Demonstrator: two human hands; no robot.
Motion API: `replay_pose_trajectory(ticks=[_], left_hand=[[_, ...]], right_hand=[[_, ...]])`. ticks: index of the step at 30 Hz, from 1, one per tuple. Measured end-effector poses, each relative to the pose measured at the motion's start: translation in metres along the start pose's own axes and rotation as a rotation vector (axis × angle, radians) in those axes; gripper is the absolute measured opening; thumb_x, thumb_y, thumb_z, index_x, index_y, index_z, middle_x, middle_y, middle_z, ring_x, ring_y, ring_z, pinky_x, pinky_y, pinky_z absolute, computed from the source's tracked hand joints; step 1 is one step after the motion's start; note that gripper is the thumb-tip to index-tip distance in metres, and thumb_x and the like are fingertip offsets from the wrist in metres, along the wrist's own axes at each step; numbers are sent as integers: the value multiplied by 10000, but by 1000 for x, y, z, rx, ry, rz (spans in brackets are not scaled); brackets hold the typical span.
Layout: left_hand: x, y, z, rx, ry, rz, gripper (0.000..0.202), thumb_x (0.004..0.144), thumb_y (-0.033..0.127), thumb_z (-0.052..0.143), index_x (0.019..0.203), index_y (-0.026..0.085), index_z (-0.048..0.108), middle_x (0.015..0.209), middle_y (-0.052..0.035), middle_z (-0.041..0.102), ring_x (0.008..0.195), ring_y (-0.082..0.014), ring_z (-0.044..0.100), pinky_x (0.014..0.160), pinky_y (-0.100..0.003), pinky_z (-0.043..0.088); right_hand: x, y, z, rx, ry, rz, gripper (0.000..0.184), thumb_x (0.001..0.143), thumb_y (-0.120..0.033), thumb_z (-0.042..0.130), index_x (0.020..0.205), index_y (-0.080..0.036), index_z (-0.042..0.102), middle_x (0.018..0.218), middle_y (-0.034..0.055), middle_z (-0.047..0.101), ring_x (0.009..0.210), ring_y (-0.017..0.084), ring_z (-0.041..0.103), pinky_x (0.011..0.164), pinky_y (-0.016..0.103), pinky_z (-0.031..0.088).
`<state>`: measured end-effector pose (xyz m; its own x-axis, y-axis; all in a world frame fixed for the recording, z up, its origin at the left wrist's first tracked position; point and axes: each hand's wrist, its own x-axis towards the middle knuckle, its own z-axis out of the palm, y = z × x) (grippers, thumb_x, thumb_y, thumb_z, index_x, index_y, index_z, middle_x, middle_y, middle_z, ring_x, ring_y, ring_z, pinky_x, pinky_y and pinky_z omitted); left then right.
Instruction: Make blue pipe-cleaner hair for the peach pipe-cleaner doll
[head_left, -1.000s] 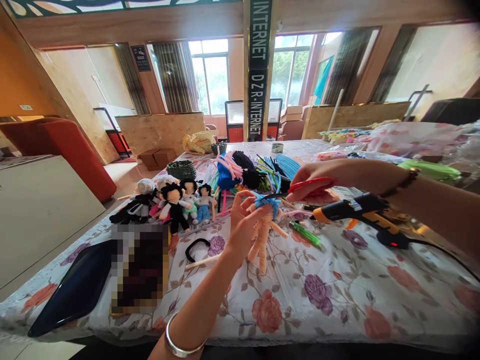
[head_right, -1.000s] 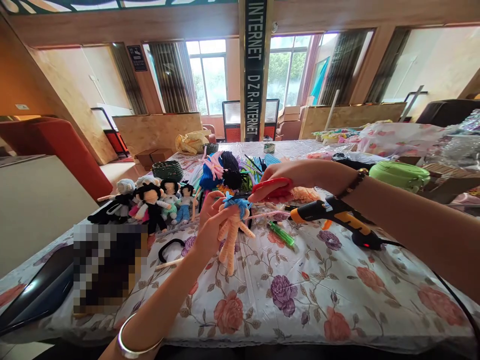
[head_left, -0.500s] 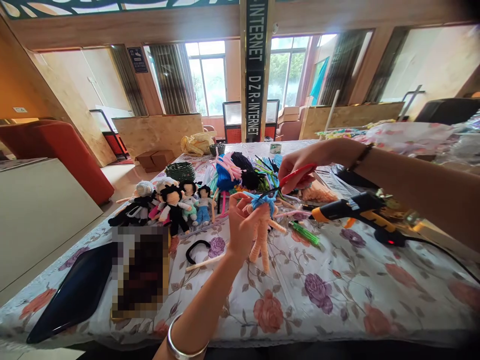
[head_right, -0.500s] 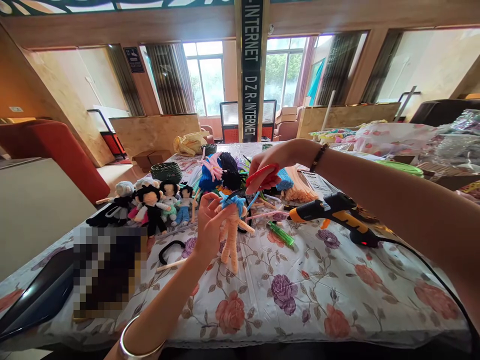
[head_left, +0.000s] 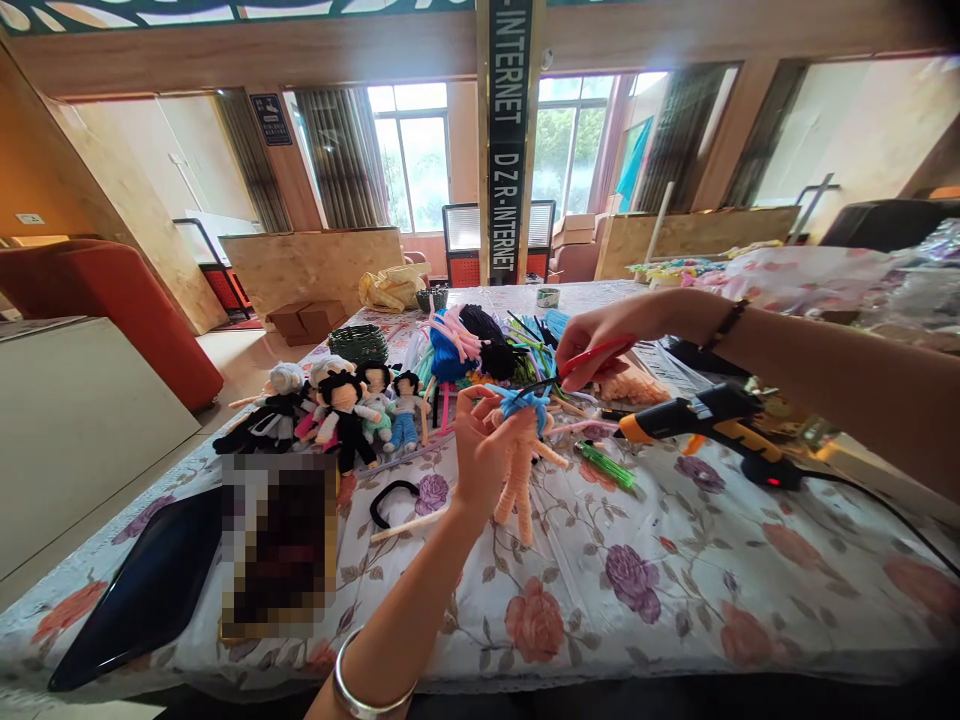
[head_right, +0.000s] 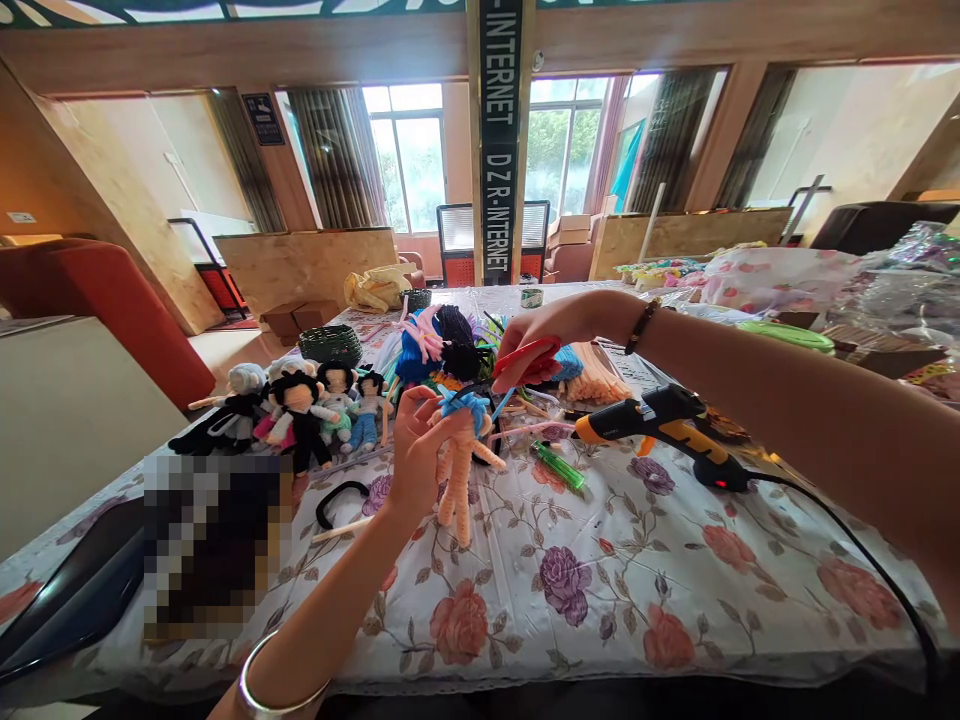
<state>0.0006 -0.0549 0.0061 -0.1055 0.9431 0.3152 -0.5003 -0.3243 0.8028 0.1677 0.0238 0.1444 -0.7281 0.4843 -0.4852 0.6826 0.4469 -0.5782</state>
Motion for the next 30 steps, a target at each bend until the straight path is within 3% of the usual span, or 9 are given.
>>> replay_pose_trajectory(ticks=[9,14,21,30], left_hand=[[-1,2,0,64,-35,5,380,617,173,727,825,205,410,682,62,583,533,-70,553,576,-210,459],[1,7,-3,148,-104,-39,409,595,158,748,849,204,431,699,55,596,572,-78,573,579,-202,451],[0,10,-2,163,-249,-183,456,564,167,785,876,199,454,709,39,602,565,-80,549,553,-204,441],[0,14,-3,199,-252,-209,440,543,165,788,851,205,476,709,44,591,571,-87,549,560,-212,439]], right_hand=[[2,18,8,92,-18,-53,435,765,-498,641,568,-133,510,473,-56,429,438,39,368,424,197,240],[-3,37,28,186,72,-87,437,780,-501,622,580,-136,488,490,-63,426,423,27,348,411,193,227],[-19,43,49,270,117,-69,388,757,-499,642,680,-126,566,545,-59,423,438,24,325,406,194,208],[-13,62,79,410,183,-148,410,805,-493,589,597,-152,499,515,-54,424,414,38,343,381,197,238]])
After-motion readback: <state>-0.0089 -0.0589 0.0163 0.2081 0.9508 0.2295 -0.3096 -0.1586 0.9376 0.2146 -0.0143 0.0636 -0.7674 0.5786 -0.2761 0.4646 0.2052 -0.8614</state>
